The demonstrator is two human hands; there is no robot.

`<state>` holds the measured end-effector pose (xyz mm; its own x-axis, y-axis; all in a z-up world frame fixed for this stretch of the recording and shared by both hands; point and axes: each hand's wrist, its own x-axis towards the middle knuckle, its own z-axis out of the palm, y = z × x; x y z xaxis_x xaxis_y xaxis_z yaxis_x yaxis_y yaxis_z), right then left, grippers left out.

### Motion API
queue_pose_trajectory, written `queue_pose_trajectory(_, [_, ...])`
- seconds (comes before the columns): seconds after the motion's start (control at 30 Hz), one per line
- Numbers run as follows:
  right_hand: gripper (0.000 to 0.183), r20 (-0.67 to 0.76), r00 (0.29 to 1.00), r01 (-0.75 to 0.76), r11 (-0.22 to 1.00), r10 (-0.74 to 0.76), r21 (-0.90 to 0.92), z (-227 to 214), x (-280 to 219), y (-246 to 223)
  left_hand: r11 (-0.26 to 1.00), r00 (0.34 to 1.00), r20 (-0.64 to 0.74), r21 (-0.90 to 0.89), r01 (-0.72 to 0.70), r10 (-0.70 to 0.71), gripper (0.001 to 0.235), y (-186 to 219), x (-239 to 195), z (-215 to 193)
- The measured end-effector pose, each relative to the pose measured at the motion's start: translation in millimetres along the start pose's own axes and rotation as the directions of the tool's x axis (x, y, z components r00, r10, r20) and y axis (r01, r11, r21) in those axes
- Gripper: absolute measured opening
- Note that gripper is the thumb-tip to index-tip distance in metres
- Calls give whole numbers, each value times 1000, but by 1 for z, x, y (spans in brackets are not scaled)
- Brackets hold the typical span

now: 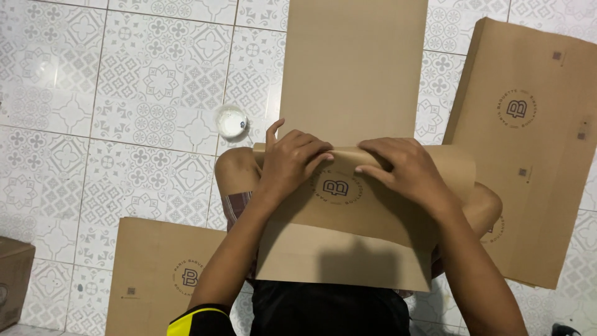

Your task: The person sits on the floor and folds a flat brown paper sheet into a box shape. They then use a small brush to apply white adhesive along the folded edges to secure the box structure.

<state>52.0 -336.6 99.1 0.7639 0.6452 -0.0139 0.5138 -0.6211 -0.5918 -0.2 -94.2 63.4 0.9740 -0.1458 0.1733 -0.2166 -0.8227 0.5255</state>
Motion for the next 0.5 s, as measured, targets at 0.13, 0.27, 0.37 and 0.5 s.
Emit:
queue_pose_trajectory(0.13, [37, -50, 999, 12, 1000, -12, -10, 19, -1, 11, 1000, 1000, -7, 11, -7, 7, 21, 6, 0, -3])
queue_pose_trajectory(0.27, [33, -71, 997, 9, 999, -12, -50, 19, -3, 8, 1000, 1000, -25, -28, -5, 5, 23, 12, 0, 5])
queue_pose_trajectory(0.37, [33, -86, 996, 8, 1000, -10, -22, 11, -5, 2, 1000, 999, -49, -24, -13, 12, 17, 11, 1, 9])
queue_pose_trajectory(0.5, [29, -110, 994, 6, 1000, -5, 4, 12, -10, 5, 999, 998, -55, -17, -36, 35, 16, 20, 3, 1])
